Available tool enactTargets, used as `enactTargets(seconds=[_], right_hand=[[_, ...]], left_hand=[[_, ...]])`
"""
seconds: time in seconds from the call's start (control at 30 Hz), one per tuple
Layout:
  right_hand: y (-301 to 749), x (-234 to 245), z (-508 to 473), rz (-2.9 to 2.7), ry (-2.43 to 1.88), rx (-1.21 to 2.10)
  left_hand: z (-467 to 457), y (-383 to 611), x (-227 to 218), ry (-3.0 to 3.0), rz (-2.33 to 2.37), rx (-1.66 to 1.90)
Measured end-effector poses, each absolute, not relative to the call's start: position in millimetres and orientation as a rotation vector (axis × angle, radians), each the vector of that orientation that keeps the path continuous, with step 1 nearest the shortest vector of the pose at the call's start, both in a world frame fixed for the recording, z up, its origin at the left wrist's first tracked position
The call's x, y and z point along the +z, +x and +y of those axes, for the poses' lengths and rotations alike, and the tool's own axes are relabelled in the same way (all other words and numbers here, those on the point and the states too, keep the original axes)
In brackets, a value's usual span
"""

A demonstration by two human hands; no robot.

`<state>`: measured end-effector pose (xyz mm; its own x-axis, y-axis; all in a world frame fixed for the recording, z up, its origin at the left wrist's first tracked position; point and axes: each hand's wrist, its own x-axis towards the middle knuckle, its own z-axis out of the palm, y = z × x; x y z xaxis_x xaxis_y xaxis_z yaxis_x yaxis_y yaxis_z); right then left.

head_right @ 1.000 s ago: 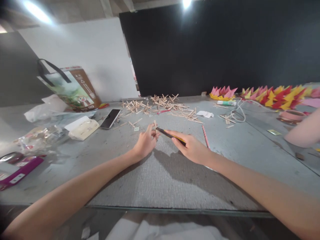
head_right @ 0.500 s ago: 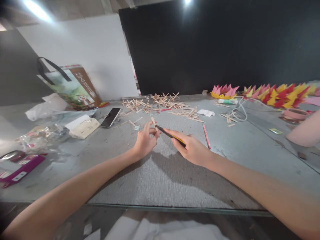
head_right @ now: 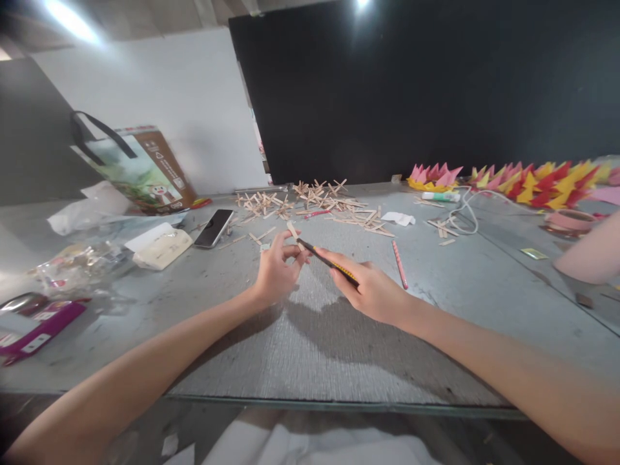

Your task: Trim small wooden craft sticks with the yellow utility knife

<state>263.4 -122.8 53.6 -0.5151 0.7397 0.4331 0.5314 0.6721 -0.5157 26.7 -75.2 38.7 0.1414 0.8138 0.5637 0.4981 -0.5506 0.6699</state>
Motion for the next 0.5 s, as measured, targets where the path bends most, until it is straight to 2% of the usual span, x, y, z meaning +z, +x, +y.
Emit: enactTargets(seconds=[0.2, 0.5], right_hand=[[261.8, 54.8, -122.9, -2.279, -0.993, 0.399], [260.9, 57.1, -120.8, -2.315, -1.092, 0.481]], left_hand=[[-78.5, 26.4, 44.4, 2.093, 1.305, 1.327], [-44.4, 5.7, 19.4, 2.484, 1.307, 1.1]])
